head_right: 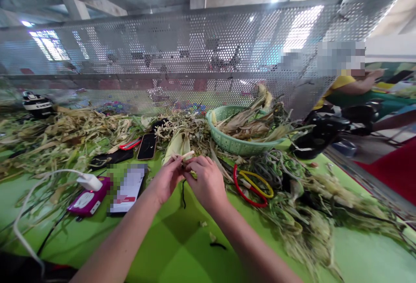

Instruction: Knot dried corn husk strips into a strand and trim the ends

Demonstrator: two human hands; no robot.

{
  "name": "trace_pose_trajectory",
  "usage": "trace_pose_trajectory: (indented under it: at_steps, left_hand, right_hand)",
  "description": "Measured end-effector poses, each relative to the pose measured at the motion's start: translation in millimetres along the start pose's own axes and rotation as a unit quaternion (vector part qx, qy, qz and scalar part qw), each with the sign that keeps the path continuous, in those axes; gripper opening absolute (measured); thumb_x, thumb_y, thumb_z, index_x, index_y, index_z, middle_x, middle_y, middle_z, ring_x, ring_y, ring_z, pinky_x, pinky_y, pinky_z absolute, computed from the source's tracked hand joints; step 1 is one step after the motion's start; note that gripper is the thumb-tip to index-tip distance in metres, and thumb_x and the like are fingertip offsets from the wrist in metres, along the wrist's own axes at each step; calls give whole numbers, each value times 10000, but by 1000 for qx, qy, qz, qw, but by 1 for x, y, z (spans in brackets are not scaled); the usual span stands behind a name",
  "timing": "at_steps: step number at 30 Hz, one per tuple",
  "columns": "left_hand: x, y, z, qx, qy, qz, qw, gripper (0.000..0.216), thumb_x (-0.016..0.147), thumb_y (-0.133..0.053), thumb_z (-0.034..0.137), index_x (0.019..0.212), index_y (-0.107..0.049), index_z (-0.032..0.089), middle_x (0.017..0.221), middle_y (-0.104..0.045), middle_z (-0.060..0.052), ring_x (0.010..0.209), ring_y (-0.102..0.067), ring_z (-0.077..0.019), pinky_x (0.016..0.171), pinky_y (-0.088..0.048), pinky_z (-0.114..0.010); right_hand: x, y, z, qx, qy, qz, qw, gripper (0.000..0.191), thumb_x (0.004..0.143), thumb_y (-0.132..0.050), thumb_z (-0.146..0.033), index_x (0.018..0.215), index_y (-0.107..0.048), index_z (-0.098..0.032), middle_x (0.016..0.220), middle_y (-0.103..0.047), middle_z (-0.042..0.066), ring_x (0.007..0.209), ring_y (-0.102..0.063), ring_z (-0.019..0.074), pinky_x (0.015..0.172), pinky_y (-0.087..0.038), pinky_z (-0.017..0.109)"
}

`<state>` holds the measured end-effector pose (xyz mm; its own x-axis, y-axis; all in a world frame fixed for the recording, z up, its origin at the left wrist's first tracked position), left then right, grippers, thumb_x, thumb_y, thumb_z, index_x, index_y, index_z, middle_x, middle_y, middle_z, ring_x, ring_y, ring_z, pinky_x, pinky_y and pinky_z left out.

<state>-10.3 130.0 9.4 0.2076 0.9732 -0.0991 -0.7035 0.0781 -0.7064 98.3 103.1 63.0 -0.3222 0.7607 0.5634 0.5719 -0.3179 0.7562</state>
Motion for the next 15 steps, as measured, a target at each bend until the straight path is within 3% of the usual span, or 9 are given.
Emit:
trace_pose_trajectory:
  at_steps: [11, 15]
  left_hand:
    - [-6, -7, -7, 142, -63, 20, 988, 277, 803, -628, 402, 974, -534, 205, 994, -700, -66, 994, -625, -204, 954, -404, -372]
    - [-13, -10, -6, 226, -94, 59, 968, 257, 809, -609, 411, 940, -550, 198, 987, -677, -59, 986, -602, -202, 938, -397, -338]
  right_hand:
    - [-5, -13, 13, 46, -151, -10, 987, 77, 817, -638, -252, 784, -662, -186, 775, -615, 22, 715, -573, 173, 634, -405, 265]
    - [-5, -7, 7, -63, -113, 2, 992, 88, 832, -602, -251, 796, -645, -184, 787, -615, 37, 759, -560, 190, 655, -379, 279]
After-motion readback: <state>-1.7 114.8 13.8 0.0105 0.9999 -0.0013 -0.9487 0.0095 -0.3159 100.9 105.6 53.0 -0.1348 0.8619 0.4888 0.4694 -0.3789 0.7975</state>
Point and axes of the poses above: each hand's wrist, its own x-axis towards the middle knuckle, its own y-axis out of the back of the hand, z = x × y, the point moved 5 cm from there along x, towards the middle knuckle
